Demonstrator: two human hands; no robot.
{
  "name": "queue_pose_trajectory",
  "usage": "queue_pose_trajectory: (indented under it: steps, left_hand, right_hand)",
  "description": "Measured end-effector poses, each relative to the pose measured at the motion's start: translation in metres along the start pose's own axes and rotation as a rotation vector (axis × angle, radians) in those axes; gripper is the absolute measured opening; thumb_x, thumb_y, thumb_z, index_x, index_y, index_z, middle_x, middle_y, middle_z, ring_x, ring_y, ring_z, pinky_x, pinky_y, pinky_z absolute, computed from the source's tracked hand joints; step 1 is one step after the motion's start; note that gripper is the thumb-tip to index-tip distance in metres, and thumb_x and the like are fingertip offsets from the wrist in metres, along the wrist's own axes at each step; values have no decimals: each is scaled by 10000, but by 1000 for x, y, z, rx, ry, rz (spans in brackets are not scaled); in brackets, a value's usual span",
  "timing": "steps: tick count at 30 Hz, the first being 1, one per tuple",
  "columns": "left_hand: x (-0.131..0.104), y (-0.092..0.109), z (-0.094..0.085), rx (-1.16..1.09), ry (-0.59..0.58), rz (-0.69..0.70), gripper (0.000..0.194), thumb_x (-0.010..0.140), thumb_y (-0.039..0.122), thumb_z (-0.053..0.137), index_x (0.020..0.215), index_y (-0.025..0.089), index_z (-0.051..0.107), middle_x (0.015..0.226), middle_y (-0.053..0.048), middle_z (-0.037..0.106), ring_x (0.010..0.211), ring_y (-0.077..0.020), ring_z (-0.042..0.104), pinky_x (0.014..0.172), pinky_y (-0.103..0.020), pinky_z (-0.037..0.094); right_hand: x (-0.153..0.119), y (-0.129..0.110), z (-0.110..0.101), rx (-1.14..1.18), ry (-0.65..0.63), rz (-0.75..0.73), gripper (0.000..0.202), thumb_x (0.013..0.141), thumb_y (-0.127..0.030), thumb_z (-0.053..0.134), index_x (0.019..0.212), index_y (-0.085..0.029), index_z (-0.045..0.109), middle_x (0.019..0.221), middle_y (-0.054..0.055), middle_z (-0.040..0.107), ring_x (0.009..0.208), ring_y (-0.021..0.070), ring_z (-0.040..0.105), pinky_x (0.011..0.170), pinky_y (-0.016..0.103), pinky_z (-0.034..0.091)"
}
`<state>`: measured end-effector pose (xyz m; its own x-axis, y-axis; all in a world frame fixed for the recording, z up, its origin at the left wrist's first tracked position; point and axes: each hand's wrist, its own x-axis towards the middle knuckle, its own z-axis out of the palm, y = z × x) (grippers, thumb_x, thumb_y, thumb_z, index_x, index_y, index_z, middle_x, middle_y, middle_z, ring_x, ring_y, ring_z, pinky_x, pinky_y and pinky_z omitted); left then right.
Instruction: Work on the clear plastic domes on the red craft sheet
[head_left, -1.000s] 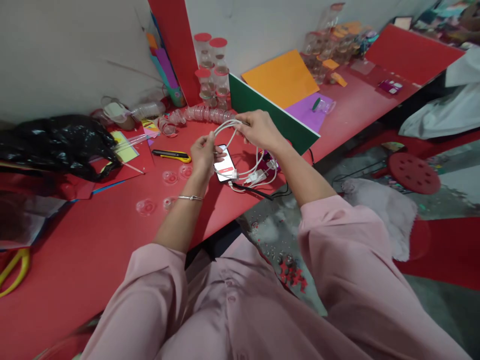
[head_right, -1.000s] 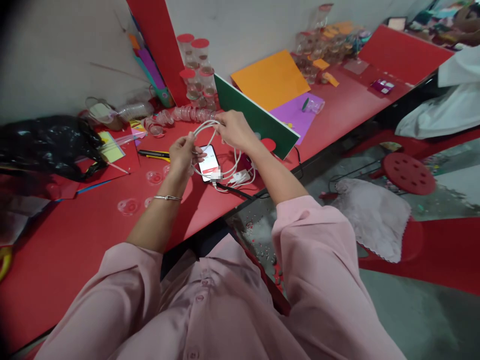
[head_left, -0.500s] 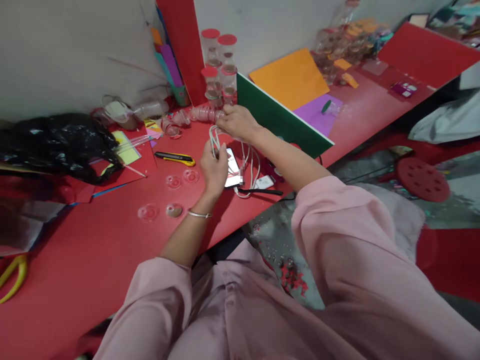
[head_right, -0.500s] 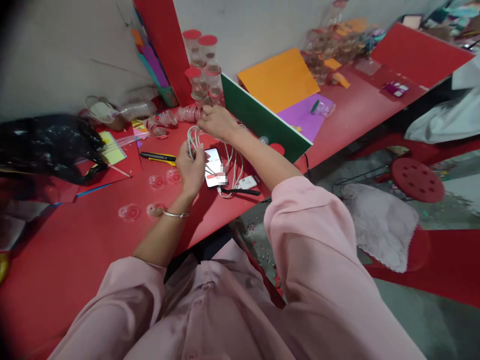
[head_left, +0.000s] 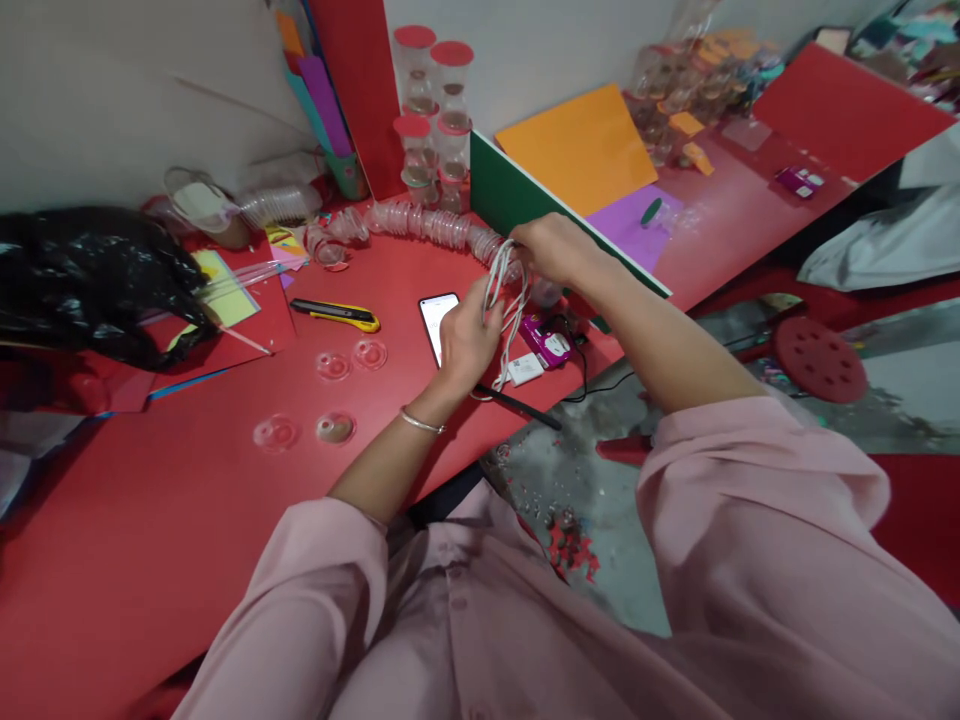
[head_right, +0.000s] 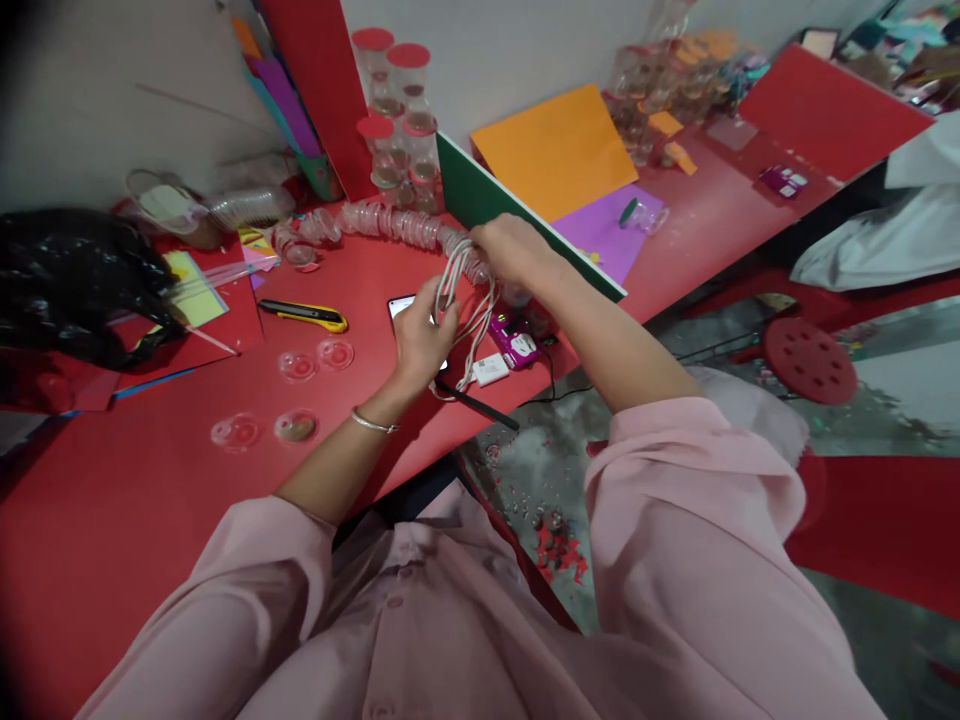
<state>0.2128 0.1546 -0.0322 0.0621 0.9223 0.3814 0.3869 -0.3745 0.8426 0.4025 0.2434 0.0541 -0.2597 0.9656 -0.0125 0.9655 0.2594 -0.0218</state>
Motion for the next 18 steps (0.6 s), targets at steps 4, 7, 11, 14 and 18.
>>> queue_pose_trajectory:
  steps: [4,7,11,14,18]
  left_hand:
    - [6,4,14,-208,21,-131,480,978,322,720,1451,309,635,1176,-51,802,1104,-254,771,1061,-410,598]
    - [10,-1,22,-265,16,-40,592,1005,413,689,1567,318,528,1525,-95,665,1395,-297,655,1183,-477,540]
    - [23,-16,30,-272,22,53,566,1049,510,596,1560,276,538,1628,-132,574,1546,-316,521,1270,-516,457]
    - [43,-29,36,-258,33,20,531,1048,496,600,1509,234,591,1583,-171,605,1531,-330,533,1296,-529,418]
    - [71,-41,44,-233,46,-51,518,1029,417,647,1510,236,583,1573,-178,608,1504,-339,547,1322,-561,366]
  right_hand:
    - [-8,-1,1,2,-5,116,281,1078,-280,570,1174,-112,774,1233,220,740,1186,365,672,1021,453,481]
    - [-10,-3,6,33,13,185,323,1088,-268,541,1207,-56,753,1334,284,675,1218,404,668,1053,498,500]
    - [-6,-4,13,30,50,231,419,1091,-304,525,1242,25,736,1320,357,657,1202,458,684,1033,565,538]
    - [3,-5,18,0,68,261,413,1082,-273,522,1226,33,759,1254,360,700,1190,467,699,1011,575,565]
    - [20,-4,25,72,43,246,354,1049,-196,562,1187,47,779,1175,376,728,1199,507,709,1008,643,559]
